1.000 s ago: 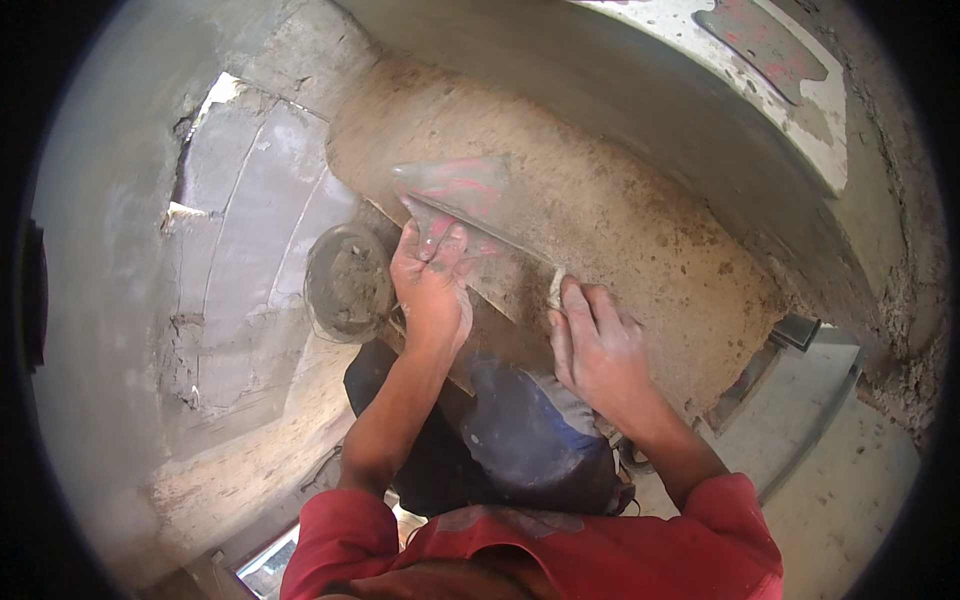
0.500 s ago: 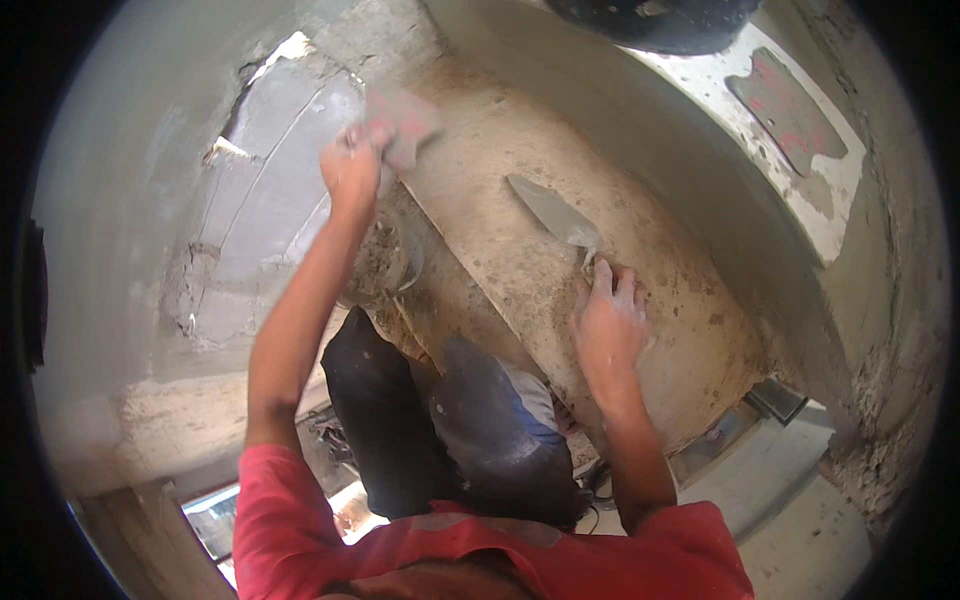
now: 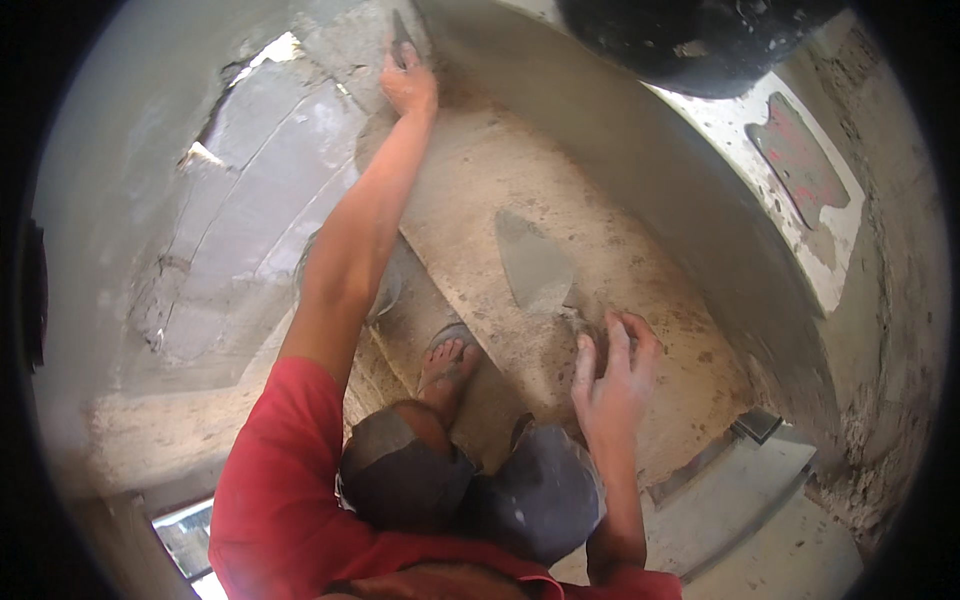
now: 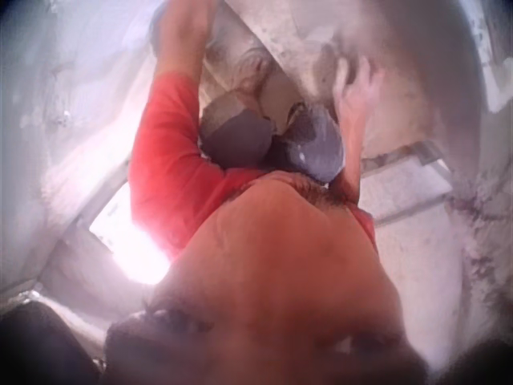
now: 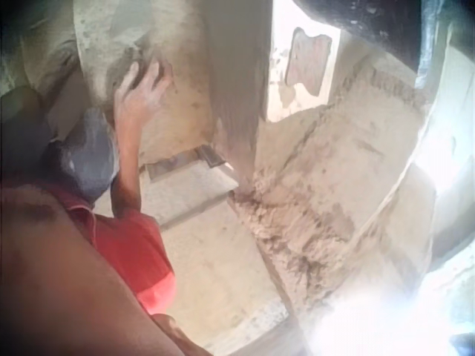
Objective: The person scoops wet cement from a bowl and applies it to a stair tread using a trowel and a float. They repeatedly smooth and level the surface, occasionally dipping the float into a bucket of water to aid in finishing.
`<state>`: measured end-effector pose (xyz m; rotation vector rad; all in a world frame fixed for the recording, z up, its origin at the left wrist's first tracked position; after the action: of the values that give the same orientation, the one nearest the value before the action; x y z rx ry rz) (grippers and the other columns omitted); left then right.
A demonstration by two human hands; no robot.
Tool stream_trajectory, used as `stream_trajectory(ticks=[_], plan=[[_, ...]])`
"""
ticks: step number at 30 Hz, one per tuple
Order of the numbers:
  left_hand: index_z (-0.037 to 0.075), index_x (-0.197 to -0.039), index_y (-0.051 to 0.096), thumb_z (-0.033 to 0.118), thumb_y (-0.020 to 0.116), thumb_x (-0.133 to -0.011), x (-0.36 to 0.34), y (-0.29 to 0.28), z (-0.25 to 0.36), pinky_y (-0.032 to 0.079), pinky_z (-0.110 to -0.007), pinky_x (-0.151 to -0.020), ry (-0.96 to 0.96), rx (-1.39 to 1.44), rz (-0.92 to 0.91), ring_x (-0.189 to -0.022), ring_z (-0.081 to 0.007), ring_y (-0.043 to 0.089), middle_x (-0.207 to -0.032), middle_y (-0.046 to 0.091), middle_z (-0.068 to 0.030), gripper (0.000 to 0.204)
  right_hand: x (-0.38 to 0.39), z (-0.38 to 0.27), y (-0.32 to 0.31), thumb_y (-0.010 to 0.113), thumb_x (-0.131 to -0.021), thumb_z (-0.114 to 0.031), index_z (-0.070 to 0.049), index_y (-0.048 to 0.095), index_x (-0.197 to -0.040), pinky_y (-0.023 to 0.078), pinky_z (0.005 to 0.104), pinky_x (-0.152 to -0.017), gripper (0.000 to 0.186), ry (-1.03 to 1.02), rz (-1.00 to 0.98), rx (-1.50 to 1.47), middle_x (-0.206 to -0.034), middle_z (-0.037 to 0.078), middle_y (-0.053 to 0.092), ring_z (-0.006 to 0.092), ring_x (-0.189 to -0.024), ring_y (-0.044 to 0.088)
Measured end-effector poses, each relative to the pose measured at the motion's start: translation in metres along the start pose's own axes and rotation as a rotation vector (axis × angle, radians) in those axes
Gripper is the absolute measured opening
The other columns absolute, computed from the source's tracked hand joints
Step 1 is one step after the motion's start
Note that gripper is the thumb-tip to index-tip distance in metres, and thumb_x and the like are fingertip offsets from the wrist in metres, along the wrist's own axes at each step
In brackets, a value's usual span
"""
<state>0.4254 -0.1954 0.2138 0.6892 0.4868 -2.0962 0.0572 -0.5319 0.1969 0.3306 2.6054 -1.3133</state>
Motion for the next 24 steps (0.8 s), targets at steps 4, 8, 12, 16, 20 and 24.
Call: stream_trajectory(ticks=[4, 8, 12, 16, 20, 24], plan=[[-0.005, -0.142, 0.063, 0.011, 0.06, -0.104, 0.003, 0.022, 0.02, 0.052, -0.048, -0.1, 0.025, 0.176, -0.116, -0.11, -0.0417, 0.073, -0.118, 0.076, -0.0285, 0.041, 0.011, 0.013, -0.028, 0.074, -0.099, -0.017, -0.004, 0.068, -0.134, 0.051, 0.0466, -0.102, 0.038, 0.141, 0.049, -0.047, -0.134, 0.019, 0.058, 0.0379, -0.123, 0.058], [-0.007, -0.14, 0.064, 0.01, 0.061, -0.103, 0.038, 0.018, 0.052, 0.054, -0.045, -0.1, -0.073, 0.111, -0.285, -0.108, -0.0413, 0.075, -0.112, 0.078, -0.0271, 0.041, 0.022, 0.023, -0.05, 0.074, -0.099, -0.017, -0.004, 0.069, -0.133, 0.051, 0.0455, -0.104, 0.037, 0.242, 0.108, 0.035, -0.134, 0.019, 0.059, 0.0375, -0.123, 0.061], [-0.005, -0.142, 0.065, 0.013, 0.061, -0.104, 0.099, 0.005, 0.105, 0.056, -0.046, -0.098, 0.032, 0.058, -0.254, -0.104, -0.0416, 0.075, -0.108, 0.077, -0.0307, 0.042, 0.026, 0.033, -0.062, 0.074, -0.099, -0.017, -0.003, 0.071, -0.131, 0.051, 0.0443, -0.104, 0.035, 0.313, 0.171, 0.017, -0.131, 0.018, 0.062, 0.0359, -0.122, 0.063], [-0.004, -0.145, 0.063, 0.018, 0.06, -0.105, 0.167, 0.006, 0.132, 0.058, -0.048, -0.091, -0.203, 0.162, -0.48, -0.104, -0.0422, 0.076, -0.114, 0.074, -0.0362, 0.045, 0.03, 0.037, -0.064, 0.075, -0.098, -0.019, -0.003, 0.073, -0.129, 0.052, 0.0437, -0.101, 0.035, 0.308, 0.137, 0.048, -0.128, 0.018, 0.065, 0.0351, -0.119, 0.065], [-0.008, -0.148, 0.058, 0.02, 0.057, -0.107, 0.224, -0.006, 0.185, 0.06, -0.049, -0.092, 0.054, 0.232, -0.431, -0.114, -0.048, 0.072, -0.127, 0.068, -0.0403, 0.05, 0.043, 0.039, -0.071, 0.075, -0.098, -0.021, -0.003, 0.073, -0.129, 0.054, 0.0433, -0.098, 0.036, 0.329, 0.16, 0.038, -0.128, 0.017, 0.065, 0.0341, -0.115, 0.067], [-0.012, -0.151, 0.051, 0.02, 0.055, -0.108, 0.274, -0.017, 0.218, 0.058, -0.051, -0.1, 0.045, 0.296, -0.546, -0.127, -0.056, 0.063, -0.142, 0.057, -0.0431, 0.054, 0.057, 0.042, -0.076, 0.074, -0.098, -0.021, -0.004, 0.073, -0.13, 0.055, 0.043, -0.095, 0.036, 0.38, 0.159, -0.093, -0.129, 0.016, 0.066, 0.0323, -0.109, 0.068]])
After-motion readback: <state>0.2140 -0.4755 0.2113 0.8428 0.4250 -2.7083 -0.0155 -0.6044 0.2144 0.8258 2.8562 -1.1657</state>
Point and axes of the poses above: each hand's wrist, its own x-axis away from the middle knuckle, its own y-axis out of the palm, z = x × y, the point moved 6 cm from there along -x, towards the middle knuckle
